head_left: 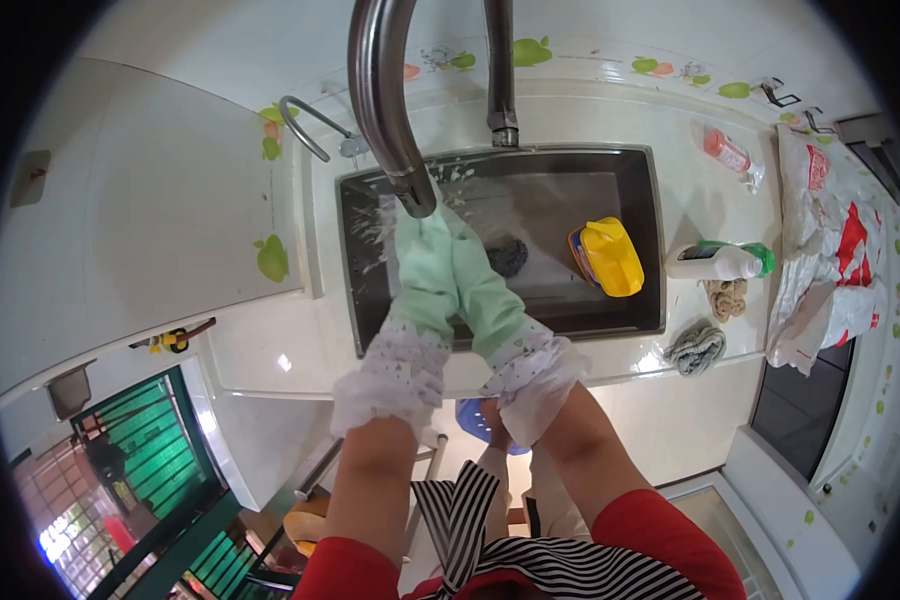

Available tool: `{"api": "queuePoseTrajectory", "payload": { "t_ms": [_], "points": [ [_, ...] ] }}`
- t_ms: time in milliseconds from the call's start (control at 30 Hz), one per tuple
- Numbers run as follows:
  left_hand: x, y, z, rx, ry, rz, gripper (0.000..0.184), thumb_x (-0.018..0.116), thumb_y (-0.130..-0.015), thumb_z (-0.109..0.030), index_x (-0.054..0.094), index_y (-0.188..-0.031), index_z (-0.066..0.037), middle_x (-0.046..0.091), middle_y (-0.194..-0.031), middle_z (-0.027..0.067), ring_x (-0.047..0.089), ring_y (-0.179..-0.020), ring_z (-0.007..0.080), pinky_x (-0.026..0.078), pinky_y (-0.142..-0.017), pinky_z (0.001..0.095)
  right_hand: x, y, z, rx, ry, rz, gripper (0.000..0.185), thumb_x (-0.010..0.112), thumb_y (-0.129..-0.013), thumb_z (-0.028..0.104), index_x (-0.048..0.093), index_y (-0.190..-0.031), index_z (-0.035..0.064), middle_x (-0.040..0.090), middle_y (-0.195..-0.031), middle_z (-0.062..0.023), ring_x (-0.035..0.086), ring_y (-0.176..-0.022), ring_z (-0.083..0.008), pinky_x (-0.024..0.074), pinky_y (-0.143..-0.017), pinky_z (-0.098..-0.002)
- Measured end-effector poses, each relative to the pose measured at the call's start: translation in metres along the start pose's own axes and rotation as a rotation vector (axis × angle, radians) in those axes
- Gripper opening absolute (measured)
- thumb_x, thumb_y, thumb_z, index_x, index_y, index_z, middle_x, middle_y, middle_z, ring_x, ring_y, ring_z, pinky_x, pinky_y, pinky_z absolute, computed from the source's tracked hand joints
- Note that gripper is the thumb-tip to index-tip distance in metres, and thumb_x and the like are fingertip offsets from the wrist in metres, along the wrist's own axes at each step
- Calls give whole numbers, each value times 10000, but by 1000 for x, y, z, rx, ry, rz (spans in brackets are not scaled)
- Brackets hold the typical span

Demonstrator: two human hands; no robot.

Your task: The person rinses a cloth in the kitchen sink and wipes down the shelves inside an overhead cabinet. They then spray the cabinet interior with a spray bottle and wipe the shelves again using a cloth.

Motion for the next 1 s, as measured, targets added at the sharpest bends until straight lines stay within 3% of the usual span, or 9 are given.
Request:
{"api": "queuePoseTrajectory", "payload": {
  "t_ms": [200, 300, 433, 533, 600, 667, 800, 867, 1000],
  "points": [
    [-14, -32, 1, 72, -386, -4, 314, 696, -1051, -268, 762, -1240, -26, 788, -1083, 45, 726, -981, 202, 577, -874, 373, -31, -27, -28, -190, 337, 71, 379, 683, -1091, 275, 721, -1384, 37, 761, -1205, -75, 698, -1053, -184, 560, -910, -360],
    [-13, -27, -1, 9, -390, -20, 328, 736, -1020, -285, 761, -1210, -19, 794, -1034, 79, 745, -937, 217, 579, -846, 376, -47, -45, -28, -144, 882, -48, 394, 714, -1060, 283, 725, -1332, -2, 780, -1144, -115, 715, -997, -201, 574, -874, -385],
    [4, -17, -38, -143, -392, -16, 333, 742, -1010, -310, 759, -1164, -15, 788, -966, 122, 756, -868, 255, 573, -769, 397, -72, -69, -55, -315, 901, -101, 415, 599, -1040, 321, 752, -1200, -29, 760, -1107, -342, 735, -1073, -515, 585, -882, -548],
    [-9, -33, 2, -81, -596, -3, 486, 710, -1034, -480, 744, -1127, -5, 784, -933, 211, 752, -837, 389, 565, -739, 460, -54, -46, -21, -162, 1132, -146, 394, 584, -1038, 288, 759, -1194, -29, 775, -1091, -282, 746, -1032, -429, 591, -868, -521],
    [-13, -32, 4, -62, -471, 71, 325, 700, -1046, -343, 774, -1064, -27, 785, -920, 105, 750, -802, 292, 575, -705, 420, -40, -38, -1, -94, 1393, -109, 371, 602, -1049, 245, 755, -1222, -45, 795, -1056, -173, 756, -948, -268, 599, -816, -444],
    [-19, -32, 11, -142, -236, 110, 301, 681, -1067, -335, 777, -1071, -50, 793, -956, 76, 752, -804, 279, 588, -710, 429, -19, -24, 19, -33, 1499, 84, 367, 625, -1032, 190, 730, -1289, -49, 792, -1121, -161, 760, -1016, -262, 599, -849, -424],
    [-32, -45, 58, -506, 417, 147, 393, 654, -1103, -453, 737, -1191, -79, 799, -1109, 123, 767, -893, 341, 625, -786, 489, -29, -18, 17, -127, 777, 10, 479, 699, -940, 16, 684, -1414, -52, 776, -1271, -137, 747, -1171, -242, 592, -976, -362],
    [-35, -53, 71, -685, 732, 184, 392, 657, -1108, -452, 722, -1234, -87, 791, -1177, 120, 775, -943, 332, 648, -819, 492, -39, -19, 21, -216, 499, 205, 589, 717, -894, -64, 648, -1478, -38, 754, -1331, -118, 727, -1211, -221, 570, -1047, -343],
    [-33, -37, 53, -645, 746, 345, 427, 614, -1144, -340, 643, -1427, -22, 745, -1320, 181, 730, -1225, 331, 605, -1083, 514, -53, -19, 25, -336, 142, 272, 704, 736, -886, -109, 568, -1566, -35, 688, -1465, -161, 700, -1286, -244, 584, -1074, -374]
  ]
}}
Point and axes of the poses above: each hand's wrist, its own y-axis away from the middle knuckle, its own x-axis out of the palm, z = x × y, the point moved 2 cm from there along -y, towards the middle knuckle
